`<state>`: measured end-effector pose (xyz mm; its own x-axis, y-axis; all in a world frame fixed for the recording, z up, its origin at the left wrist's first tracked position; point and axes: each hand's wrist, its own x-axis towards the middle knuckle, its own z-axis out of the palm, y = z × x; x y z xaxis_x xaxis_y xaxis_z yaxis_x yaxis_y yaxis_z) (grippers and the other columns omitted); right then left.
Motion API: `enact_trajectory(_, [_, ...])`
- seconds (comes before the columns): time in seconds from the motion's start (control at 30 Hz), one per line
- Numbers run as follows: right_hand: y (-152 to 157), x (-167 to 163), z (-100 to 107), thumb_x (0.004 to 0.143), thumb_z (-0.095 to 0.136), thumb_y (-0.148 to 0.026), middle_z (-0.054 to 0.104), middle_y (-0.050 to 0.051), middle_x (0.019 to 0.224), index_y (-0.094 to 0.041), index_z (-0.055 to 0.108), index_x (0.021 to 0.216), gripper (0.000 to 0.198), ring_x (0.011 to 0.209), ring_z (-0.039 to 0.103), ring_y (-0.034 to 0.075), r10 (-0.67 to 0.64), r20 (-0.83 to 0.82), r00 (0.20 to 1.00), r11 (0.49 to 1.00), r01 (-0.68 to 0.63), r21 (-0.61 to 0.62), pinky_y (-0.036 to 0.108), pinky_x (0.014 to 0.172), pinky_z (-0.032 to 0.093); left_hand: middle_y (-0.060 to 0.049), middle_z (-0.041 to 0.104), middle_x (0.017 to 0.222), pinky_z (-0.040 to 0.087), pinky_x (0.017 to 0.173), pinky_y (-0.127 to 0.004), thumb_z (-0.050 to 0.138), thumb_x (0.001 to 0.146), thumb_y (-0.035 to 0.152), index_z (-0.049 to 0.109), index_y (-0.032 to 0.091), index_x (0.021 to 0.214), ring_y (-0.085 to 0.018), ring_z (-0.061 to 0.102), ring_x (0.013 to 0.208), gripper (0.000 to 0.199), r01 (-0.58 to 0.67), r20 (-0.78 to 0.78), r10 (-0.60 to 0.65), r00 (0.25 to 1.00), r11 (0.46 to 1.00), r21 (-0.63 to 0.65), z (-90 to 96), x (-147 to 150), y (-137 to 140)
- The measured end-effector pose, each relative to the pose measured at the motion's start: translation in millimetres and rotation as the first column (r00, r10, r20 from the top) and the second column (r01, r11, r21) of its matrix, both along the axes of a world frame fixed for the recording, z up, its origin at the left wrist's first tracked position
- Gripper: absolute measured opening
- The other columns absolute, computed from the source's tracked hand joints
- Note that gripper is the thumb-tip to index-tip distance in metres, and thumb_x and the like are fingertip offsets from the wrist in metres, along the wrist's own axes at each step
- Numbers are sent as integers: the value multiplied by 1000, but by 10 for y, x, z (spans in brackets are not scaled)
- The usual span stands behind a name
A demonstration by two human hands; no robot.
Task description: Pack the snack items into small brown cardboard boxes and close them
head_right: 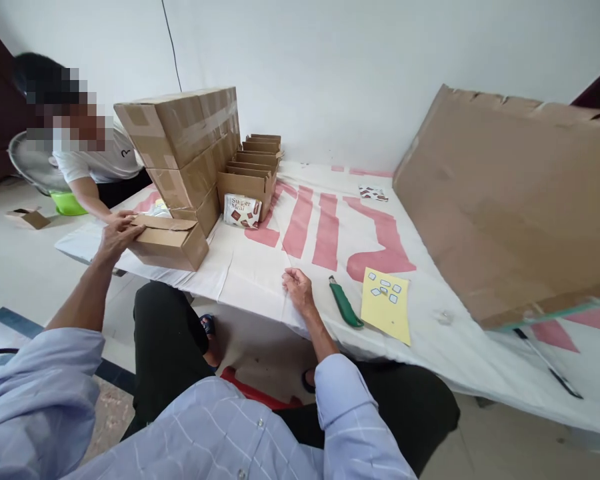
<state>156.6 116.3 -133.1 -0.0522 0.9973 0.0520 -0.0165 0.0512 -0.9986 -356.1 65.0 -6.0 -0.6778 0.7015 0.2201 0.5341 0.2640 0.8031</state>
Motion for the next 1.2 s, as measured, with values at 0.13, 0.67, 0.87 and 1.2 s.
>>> enact_trajectory(0.13, [-126,-15,43,70,82,-63,78,8,101,-21,74,108,57,91,72,24,16,69,998,999,-19,45,39,82,60,-8,77,101,61,89,-41,81,68,57,74,18,114,-29,72,98,61,166,59,-170,984,984,61,-227,483,-59])
enact_trajectory(0.67, [-906,455,278,83,77,-54,71,14,146,-22,64,147,73,131,68,32,4,179,984,985,-34,167,44,102,60,-12,68,148,59,93,-38,83,79,56,71,25,115,-35,66,136,49,661,241,-740,627,670,338,-500,2159,-351])
enact_trajectory(0.87, [-965,368,415,87,75,-53,71,14,142,-24,66,144,64,123,69,32,-62,227,972,969,4,248,42,94,62,-17,57,164,57,106,-44,88,73,55,64,22,99,-39,58,149,49,649,343,-765,546,644,404,-525,2182,-281])
enact_trajectory(1.2, [-761,1048,399,100,62,-37,69,19,133,-17,74,123,33,130,61,35,-282,839,465,949,8,315,48,110,51,-18,57,161,58,106,-48,92,68,58,62,23,100,-41,56,150,56,644,355,-760,545,650,403,-614,2201,-256])
